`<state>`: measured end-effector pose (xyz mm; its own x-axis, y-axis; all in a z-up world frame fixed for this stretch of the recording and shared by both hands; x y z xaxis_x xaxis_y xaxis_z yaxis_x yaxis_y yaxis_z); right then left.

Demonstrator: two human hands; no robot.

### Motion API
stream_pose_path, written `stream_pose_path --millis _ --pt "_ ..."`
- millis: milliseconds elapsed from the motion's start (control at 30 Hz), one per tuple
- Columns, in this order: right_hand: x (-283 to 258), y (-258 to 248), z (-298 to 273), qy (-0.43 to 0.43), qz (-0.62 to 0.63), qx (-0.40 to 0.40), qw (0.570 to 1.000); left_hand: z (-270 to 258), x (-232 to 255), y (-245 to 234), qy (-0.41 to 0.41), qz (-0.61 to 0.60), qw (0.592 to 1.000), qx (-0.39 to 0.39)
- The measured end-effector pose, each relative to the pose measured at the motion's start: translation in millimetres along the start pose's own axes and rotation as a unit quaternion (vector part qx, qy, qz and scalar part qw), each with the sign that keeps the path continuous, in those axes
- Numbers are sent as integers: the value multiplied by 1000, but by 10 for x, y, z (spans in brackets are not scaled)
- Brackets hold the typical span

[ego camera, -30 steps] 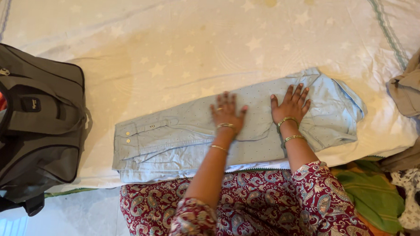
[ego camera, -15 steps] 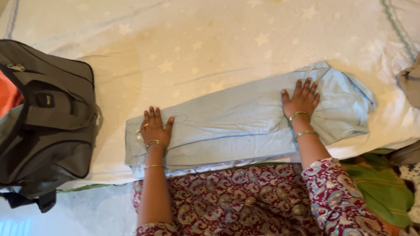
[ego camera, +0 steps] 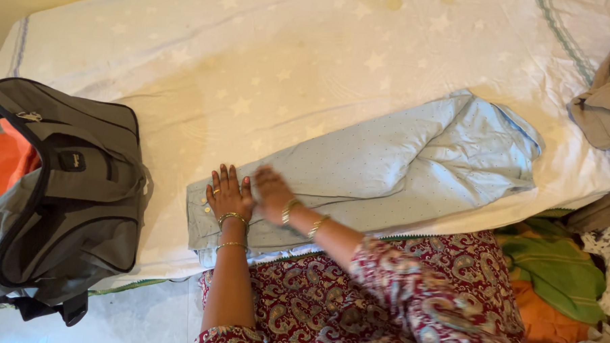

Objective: The person folds a shirt on a bed by straightening the fabric, folding the sleeves across the back, and سپس folding the garment into a rectangular shape.

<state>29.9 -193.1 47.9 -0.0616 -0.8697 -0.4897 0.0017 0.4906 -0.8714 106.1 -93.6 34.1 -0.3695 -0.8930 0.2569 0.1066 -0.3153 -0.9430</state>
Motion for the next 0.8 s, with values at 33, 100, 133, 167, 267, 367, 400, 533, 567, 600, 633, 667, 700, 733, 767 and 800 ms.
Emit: stream_pose_path --millis 33,100,133,167,267,367,400,533,567,600,633,667,700,733,767,800 --pt "-223 -22 -52 -18 0 -34 999 9 -15 27 1 -1 1000 -1" --pt "-260 -223 -182 -16 7 -25 1000 40 -27 33 17 19 1000 10" --pt "-235 -294 -217 -15 14 -16 1000 23 -36 30 17 18 1000 11" --pt "-150 -350 -233 -14 13 -14 1000 9 -36 21 18 13 1000 8" --pt "595 -542 -273 108 -16 60 992 -5 -5 -2 22 11 1000 6" --pt "1535 -798 -383 212 -58 159 963 -12 32 -41 23 13 1000 4" --pt "1826 -894 -437 234 -77 183 952 -19 31 -54 20 10 1000 2" --pt "2732 -1240 -627 309 -80 209 925 -37 47 -81 18 7 1000 0" --pt "2919 -1328 -699 351 -69 214 909 -37 44 -80 18 6 1000 -2" --pt "3086 -1414 -784 393 -57 219 891 -36 43 -72 17 5 1000 -4" --pt "3184 -1495 -819 393 -57 220 891 -40 42 -72 17 5 1000 -4" --pt "3297 -1579 -879 410 -63 222 882 -42 44 -73 19 6 1000 -1" --pt "3403 -1653 -936 427 -69 225 873 -41 42 -70 21 8 1000 2" --pt "3496 -1717 -971 427 -68 226 873 -42 41 -63 22 8 1000 3" --pt "3589 -1802 -1030 435 -82 242 863 -50 50 -85 26 2 999 18" --pt "3665 -1867 -1072 444 -96 258 853 -51 62 -112 31 -3 999 32"
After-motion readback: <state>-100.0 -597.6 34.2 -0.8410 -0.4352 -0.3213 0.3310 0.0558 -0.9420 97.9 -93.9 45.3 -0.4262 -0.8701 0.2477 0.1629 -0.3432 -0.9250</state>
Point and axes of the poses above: each hand's wrist, its own z-axis towards the middle knuckle, its own y-axis out of the palm, x = y × z, the point moved 8 cm from there along z, towards the middle knuckle, and after that the axes turned 6 degrees about x, right-handed, at the moved point
